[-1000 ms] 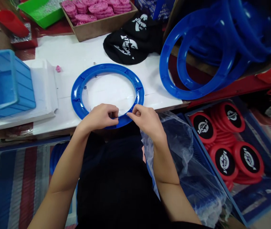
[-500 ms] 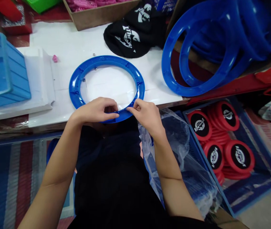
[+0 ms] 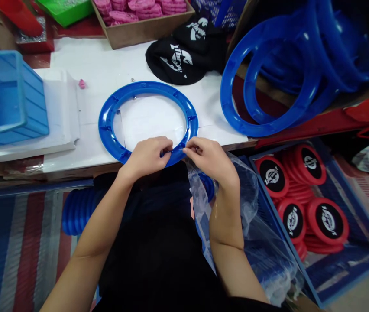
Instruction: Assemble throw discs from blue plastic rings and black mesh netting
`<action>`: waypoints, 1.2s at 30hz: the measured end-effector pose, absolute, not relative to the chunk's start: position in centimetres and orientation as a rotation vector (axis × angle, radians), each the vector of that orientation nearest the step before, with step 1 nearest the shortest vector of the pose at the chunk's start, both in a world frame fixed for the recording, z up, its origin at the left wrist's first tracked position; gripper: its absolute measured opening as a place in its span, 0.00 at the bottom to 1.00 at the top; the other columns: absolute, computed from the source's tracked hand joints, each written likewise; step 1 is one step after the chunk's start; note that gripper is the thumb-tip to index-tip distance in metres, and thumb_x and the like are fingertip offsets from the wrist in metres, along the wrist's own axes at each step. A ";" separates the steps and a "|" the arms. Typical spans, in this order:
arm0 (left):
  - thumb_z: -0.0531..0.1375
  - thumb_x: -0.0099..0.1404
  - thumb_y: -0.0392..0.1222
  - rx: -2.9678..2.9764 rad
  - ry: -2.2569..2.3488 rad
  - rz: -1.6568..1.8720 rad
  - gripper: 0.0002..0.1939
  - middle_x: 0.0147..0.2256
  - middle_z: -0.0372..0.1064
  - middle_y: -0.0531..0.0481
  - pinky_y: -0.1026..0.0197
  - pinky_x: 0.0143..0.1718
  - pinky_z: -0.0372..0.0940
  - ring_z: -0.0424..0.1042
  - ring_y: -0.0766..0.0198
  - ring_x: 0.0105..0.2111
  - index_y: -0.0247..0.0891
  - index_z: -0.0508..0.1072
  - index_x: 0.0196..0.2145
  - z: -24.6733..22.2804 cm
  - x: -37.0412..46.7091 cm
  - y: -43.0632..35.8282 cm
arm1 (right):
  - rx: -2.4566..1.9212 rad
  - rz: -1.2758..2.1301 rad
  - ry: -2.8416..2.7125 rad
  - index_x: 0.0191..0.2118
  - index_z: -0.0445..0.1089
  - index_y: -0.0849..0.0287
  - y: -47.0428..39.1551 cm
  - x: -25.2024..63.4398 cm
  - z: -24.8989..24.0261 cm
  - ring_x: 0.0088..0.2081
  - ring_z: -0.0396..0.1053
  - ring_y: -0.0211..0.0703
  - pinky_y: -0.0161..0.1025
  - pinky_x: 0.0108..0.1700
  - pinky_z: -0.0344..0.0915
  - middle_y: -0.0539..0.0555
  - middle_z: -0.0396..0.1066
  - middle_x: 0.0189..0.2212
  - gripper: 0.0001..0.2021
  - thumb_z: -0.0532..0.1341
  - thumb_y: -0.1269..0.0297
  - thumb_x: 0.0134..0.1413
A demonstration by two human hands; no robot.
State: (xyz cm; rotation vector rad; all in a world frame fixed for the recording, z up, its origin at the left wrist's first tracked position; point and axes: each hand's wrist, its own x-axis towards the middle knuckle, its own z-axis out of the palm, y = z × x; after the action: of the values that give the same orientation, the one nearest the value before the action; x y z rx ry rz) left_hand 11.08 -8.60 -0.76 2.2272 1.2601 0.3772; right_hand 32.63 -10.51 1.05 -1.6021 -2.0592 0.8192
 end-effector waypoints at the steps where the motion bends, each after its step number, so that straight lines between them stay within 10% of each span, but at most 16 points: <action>1: 0.56 0.68 0.36 2.215 1.249 0.376 0.08 0.40 0.79 0.47 0.56 0.32 0.54 0.73 0.56 0.40 0.41 0.75 0.36 -0.7 11.0 -8.5 | -1.579 0.737 -2.062 0.35 0.73 0.53 -10.4 32.7 1.2 0.34 0.70 0.46 0.43 0.39 0.63 0.51 0.75 0.30 0.07 0.63 0.59 0.65; 18: 0.58 0.75 0.50 2.268 1.142 0.291 0.14 0.44 0.79 0.43 0.55 0.42 0.65 0.76 0.53 0.43 0.38 0.78 0.43 0.3 11.1 -8.4 | -1.680 0.502 -1.919 0.38 0.75 0.54 -10.6 31.5 -1.8 0.40 0.75 0.52 0.47 0.46 0.66 0.57 0.79 0.38 0.03 0.64 0.63 0.64; 24: 0.52 0.75 0.33 2.332 1.323 0.133 0.15 0.50 0.78 0.38 0.53 0.44 0.68 0.76 0.47 0.51 0.35 0.77 0.50 0.9 12.9 -10.0 | -1.769 0.509 -1.911 0.33 0.75 0.54 -12.6 29.6 -1.2 0.36 0.72 0.49 0.46 0.40 0.61 0.55 0.77 0.35 0.10 0.63 0.61 0.68; 36: 0.55 0.72 0.36 2.279 1.034 0.392 0.15 0.42 0.82 0.44 0.54 0.47 0.68 0.79 0.54 0.43 0.38 0.83 0.41 -1.1 10.0 -8.6 | -2.005 0.521 -1.800 0.36 0.69 0.52 -13.6 27.9 -0.3 0.37 0.72 0.50 0.43 0.36 0.54 0.53 0.78 0.36 0.08 0.68 0.61 0.64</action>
State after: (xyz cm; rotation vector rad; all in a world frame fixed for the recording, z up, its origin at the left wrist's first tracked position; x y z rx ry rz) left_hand 10.00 -8.60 -1.12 2.2793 1.0341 0.3919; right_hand 27.95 -13.63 -0.33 -2.0047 -1.7996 0.5212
